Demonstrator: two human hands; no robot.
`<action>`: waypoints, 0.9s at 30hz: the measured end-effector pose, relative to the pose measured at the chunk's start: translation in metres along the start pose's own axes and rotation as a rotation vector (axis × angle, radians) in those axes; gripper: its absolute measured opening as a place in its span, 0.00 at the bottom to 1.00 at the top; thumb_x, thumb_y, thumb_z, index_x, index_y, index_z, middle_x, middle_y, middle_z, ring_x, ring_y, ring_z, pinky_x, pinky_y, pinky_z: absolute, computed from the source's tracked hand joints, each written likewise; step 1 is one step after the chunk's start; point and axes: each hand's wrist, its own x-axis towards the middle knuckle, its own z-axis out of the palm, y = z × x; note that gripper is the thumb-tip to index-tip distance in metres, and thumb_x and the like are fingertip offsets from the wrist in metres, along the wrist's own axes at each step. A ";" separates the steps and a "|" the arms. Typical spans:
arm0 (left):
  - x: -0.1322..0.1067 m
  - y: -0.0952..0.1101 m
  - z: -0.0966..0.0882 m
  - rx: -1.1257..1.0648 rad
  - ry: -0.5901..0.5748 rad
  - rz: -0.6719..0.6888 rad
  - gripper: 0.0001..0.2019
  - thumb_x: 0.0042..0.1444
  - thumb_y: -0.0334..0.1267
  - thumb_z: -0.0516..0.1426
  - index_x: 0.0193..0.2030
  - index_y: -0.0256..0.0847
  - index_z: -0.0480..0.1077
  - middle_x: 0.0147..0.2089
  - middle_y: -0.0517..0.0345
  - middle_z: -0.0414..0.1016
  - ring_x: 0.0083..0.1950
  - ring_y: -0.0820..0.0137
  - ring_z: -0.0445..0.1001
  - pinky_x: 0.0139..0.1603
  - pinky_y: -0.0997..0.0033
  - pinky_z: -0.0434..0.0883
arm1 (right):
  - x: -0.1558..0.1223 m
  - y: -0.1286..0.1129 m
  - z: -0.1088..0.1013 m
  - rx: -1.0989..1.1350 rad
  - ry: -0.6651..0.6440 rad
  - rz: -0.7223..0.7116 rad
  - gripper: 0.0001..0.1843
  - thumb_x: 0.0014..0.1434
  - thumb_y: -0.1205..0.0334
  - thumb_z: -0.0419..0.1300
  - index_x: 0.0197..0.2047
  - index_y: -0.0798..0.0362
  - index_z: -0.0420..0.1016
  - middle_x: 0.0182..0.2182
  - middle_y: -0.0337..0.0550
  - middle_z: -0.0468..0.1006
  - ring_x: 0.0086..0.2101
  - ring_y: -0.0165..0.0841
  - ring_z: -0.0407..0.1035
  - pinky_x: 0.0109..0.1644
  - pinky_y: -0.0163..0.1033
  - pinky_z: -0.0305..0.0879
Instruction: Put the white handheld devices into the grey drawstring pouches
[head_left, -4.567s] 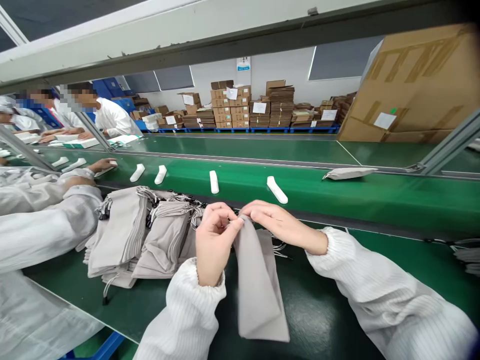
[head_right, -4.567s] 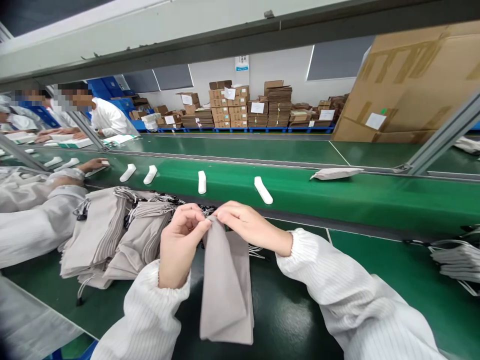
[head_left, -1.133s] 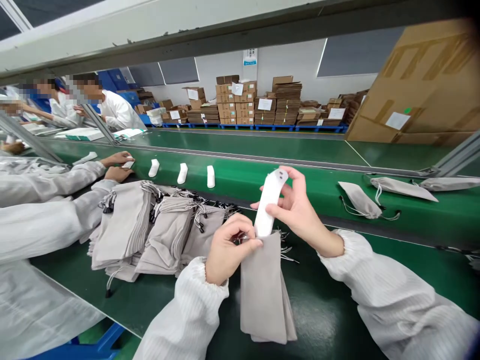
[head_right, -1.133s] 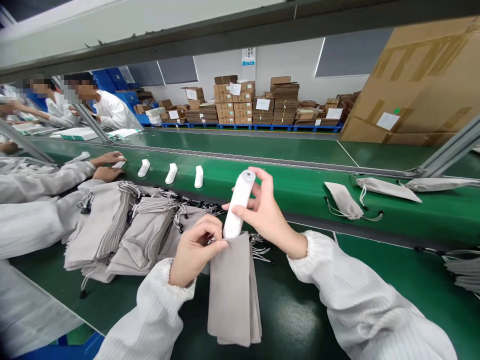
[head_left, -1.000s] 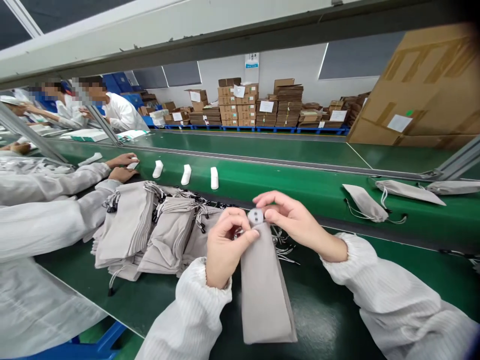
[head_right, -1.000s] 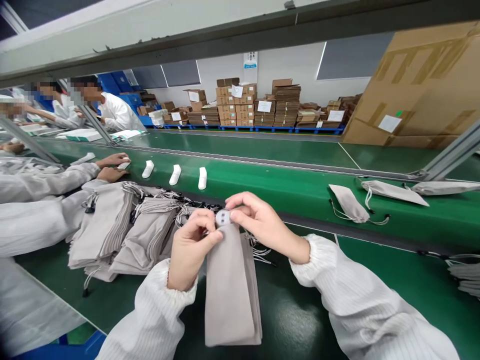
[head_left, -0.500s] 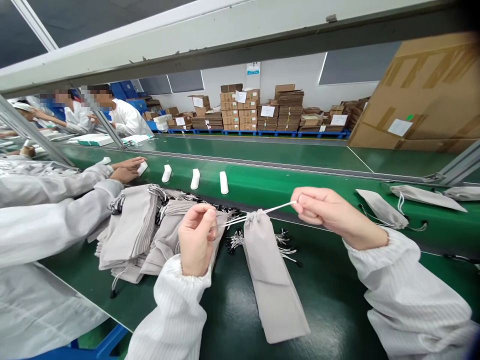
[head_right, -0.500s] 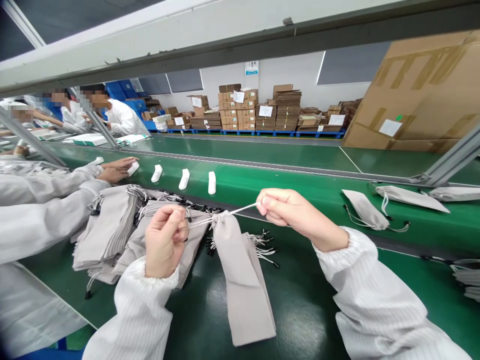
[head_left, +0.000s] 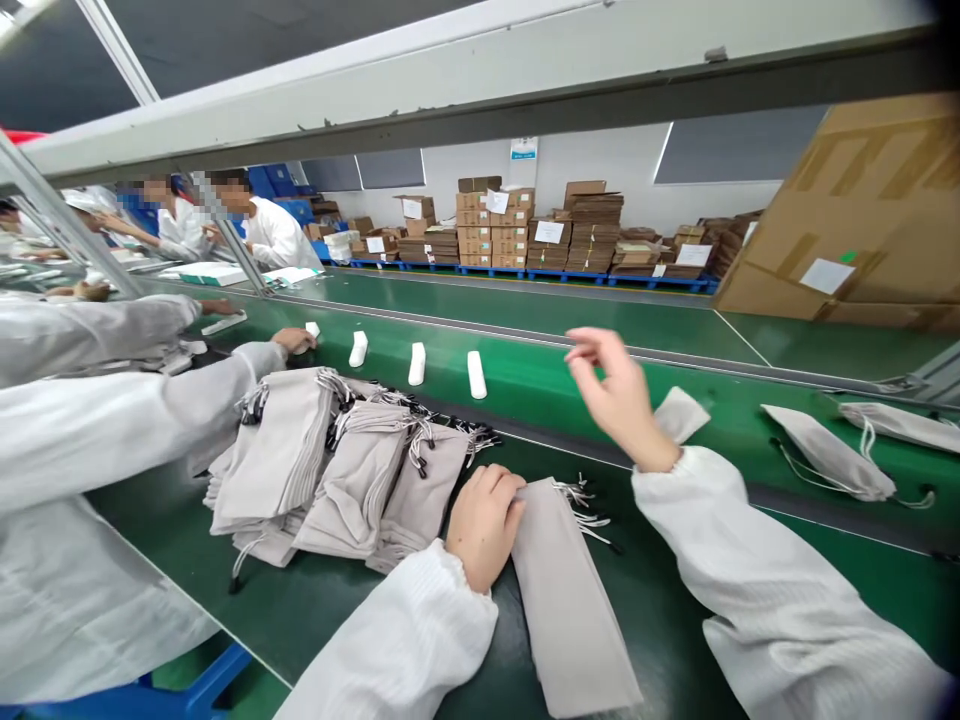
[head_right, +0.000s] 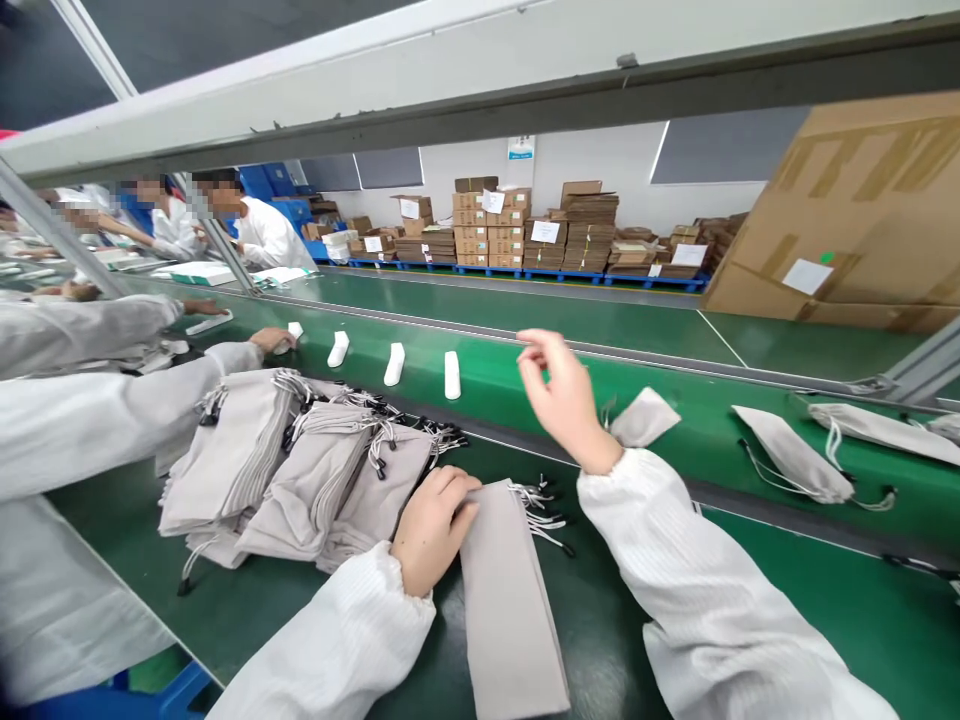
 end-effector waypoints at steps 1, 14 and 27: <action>0.000 -0.002 0.001 -0.019 0.013 -0.009 0.11 0.59 0.25 0.56 0.45 0.42 0.72 0.45 0.52 0.73 0.48 0.60 0.72 0.52 0.55 0.73 | 0.002 0.009 0.017 -0.082 -0.165 0.028 0.17 0.68 0.62 0.51 0.58 0.50 0.66 0.45 0.46 0.76 0.43 0.36 0.72 0.49 0.42 0.68; 0.001 0.008 -0.007 0.111 -0.060 -0.059 0.07 0.59 0.25 0.57 0.34 0.42 0.69 0.40 0.56 0.74 0.44 0.62 0.69 0.46 0.57 0.64 | 0.023 0.078 0.180 -0.602 -0.625 0.277 0.24 0.69 0.58 0.57 0.64 0.58 0.63 0.55 0.55 0.72 0.53 0.44 0.69 0.56 0.53 0.68; 0.001 0.008 -0.009 0.141 -0.061 -0.118 0.07 0.58 0.28 0.61 0.34 0.42 0.67 0.37 0.61 0.73 0.44 0.63 0.68 0.47 0.59 0.60 | -0.010 0.093 0.114 -0.345 -0.506 0.237 0.33 0.57 0.79 0.50 0.66 0.63 0.57 0.56 0.63 0.68 0.57 0.47 0.62 0.62 0.53 0.61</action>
